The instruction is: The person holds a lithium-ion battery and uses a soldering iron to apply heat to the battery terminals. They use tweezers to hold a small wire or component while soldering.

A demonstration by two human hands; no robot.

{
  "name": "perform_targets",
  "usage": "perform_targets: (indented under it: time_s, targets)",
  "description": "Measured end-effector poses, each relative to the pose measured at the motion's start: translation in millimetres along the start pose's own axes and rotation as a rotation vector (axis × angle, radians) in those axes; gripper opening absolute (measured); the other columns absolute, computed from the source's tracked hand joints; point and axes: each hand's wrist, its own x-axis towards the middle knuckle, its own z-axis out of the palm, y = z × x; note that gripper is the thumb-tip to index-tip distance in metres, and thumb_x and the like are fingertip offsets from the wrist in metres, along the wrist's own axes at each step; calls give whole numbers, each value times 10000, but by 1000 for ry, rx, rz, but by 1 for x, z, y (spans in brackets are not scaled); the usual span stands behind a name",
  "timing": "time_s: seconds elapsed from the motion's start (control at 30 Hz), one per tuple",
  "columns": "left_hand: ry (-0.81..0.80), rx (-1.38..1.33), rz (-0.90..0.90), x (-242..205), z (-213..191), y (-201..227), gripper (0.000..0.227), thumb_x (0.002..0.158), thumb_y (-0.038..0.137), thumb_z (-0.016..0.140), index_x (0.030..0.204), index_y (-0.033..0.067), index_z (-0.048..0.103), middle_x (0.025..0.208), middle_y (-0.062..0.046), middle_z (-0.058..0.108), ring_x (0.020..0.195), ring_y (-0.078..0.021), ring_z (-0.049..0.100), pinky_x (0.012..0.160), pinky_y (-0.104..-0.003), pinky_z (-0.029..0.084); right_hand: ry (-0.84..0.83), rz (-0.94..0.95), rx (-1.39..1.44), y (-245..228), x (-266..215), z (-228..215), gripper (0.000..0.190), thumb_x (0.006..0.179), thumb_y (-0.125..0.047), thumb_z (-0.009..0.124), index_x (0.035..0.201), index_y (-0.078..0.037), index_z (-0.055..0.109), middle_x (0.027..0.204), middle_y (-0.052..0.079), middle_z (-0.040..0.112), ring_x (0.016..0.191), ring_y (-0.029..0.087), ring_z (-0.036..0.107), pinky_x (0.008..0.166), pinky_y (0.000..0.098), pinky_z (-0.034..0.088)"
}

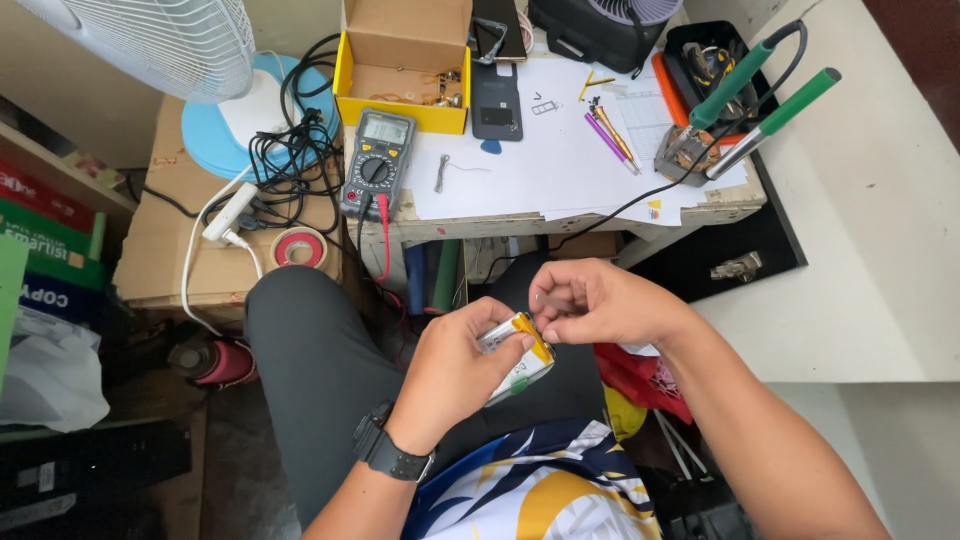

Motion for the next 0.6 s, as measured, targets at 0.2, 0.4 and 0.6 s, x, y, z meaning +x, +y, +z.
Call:
perform_targets:
  time_s: [0.2,0.4,0.6]
  targets:
    - [-17,-14,-32,0,-2,5,277,962,211,862,1197,66,886,1096,-208,929,1136,-430,888,919,-478,705,-35,-43,102,13,4,-5,299,897,26,898,1189,6,833,948,159,910,852,144,777,813,314,623]
    - [-35,-71,-37,0,0,4,284,970,196,863,1209,43,880,1131,-217,929,1170,-434,883,938,-478,695,-38,-61,114,13,4,-5,298,865,2,948,1142,13,836,897,173,906,812,170,784,797,328,607]
    - [-11,-43,-49,2,0,2,280,974,202,865,1208,51,883,1116,-204,931,1163,-424,882,926,-471,698,-34,-60,110,14,5,-6,282,876,-30,957,1138,5,858,932,177,916,832,189,798,821,354,612]
